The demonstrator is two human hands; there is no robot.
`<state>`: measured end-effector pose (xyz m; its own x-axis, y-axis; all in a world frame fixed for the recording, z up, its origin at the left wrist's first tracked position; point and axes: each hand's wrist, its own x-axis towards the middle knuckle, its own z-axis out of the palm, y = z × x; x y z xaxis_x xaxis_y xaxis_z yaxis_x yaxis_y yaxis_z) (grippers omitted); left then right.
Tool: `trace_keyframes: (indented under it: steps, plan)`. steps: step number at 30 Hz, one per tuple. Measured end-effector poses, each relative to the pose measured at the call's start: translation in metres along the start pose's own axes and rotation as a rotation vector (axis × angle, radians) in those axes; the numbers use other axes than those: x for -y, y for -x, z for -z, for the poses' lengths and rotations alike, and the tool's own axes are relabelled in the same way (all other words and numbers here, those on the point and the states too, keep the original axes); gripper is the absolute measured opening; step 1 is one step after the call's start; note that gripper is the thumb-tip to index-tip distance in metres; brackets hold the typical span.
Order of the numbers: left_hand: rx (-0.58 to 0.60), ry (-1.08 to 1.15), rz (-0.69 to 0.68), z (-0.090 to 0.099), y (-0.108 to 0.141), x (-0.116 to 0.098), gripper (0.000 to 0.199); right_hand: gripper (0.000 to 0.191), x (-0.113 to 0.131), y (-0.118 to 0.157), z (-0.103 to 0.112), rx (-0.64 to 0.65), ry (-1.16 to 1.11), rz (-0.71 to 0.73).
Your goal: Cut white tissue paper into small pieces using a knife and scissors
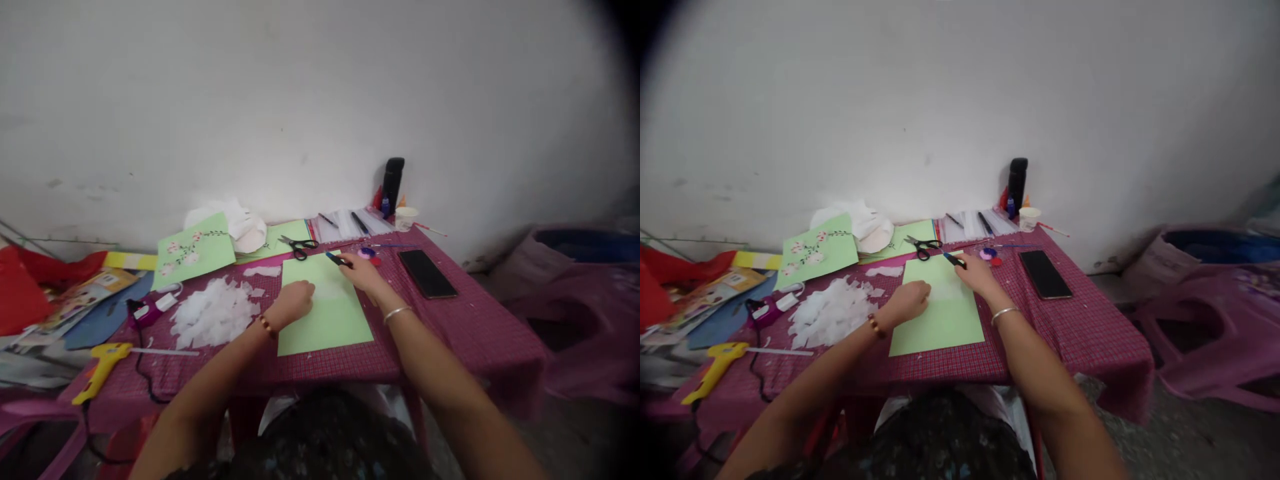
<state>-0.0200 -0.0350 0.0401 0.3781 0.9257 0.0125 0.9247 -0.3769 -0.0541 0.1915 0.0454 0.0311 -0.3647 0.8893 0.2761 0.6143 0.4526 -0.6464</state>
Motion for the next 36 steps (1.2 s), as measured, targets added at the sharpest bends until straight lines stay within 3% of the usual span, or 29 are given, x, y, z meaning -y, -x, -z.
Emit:
trace_keyframes:
  steps: [3,6,10,13,15,18,20,22,24,26,28,32,36]
  plan:
    - [0.070,-0.049,-0.107,0.000,0.041,-0.001,0.021,0.038,0.004,0.001,-0.017,0.026,0.151,-0.027]
    - [0.106,-0.077,-0.121,-0.003,0.072,-0.002,0.020,0.036,0.007,0.004,-0.028,0.074,0.202,-0.070]
    - [0.052,-0.015,-0.092,-0.012,0.083,-0.002,0.018,0.034,0.016,0.008,-0.030,0.078,0.278,-0.087]
    - [-0.016,0.097,-0.064,-0.019,0.076,0.004,0.023,0.035,0.029,0.014,-0.021,0.064,0.212,0.045]
    - [-0.039,0.198,-0.032,-0.023,0.068,0.009,0.027,0.036,0.039,0.020,-0.016,0.205,0.034,0.159]
    - [-0.056,0.361,0.032,-0.026,0.058,0.018,0.031,0.044,0.052,0.030,-0.017,0.551,-0.151,0.275]
    - [-0.071,0.445,0.078,-0.024,0.051,0.024,0.034,0.057,0.059,0.036,-0.023,0.622,-0.109,0.322]
    - [-0.103,0.463,0.111,-0.018,0.045,0.030,0.036,0.061,0.063,0.038,-0.031,0.486,0.010,0.326]
    - [-0.197,0.384,0.110,-0.007,0.041,0.036,0.034,0.037,0.066,0.034,-0.035,0.254,0.125,0.300]
    - [-0.337,0.225,0.033,0.004,0.040,0.041,0.030,0.017,0.065,0.029,-0.034,0.051,0.197,0.295]
    - [-0.428,0.054,-0.115,0.009,0.044,0.044,0.023,0.016,0.060,0.025,-0.030,-0.034,0.238,0.365]
    - [-0.320,-0.099,-0.340,-0.005,0.064,0.041,0.018,0.015,0.041,0.035,-0.028,0.104,0.297,0.532]
    - [-0.196,0.029,-0.239,-0.031,0.077,0.034,0.016,0.012,0.026,0.054,-0.036,0.243,0.251,0.531]
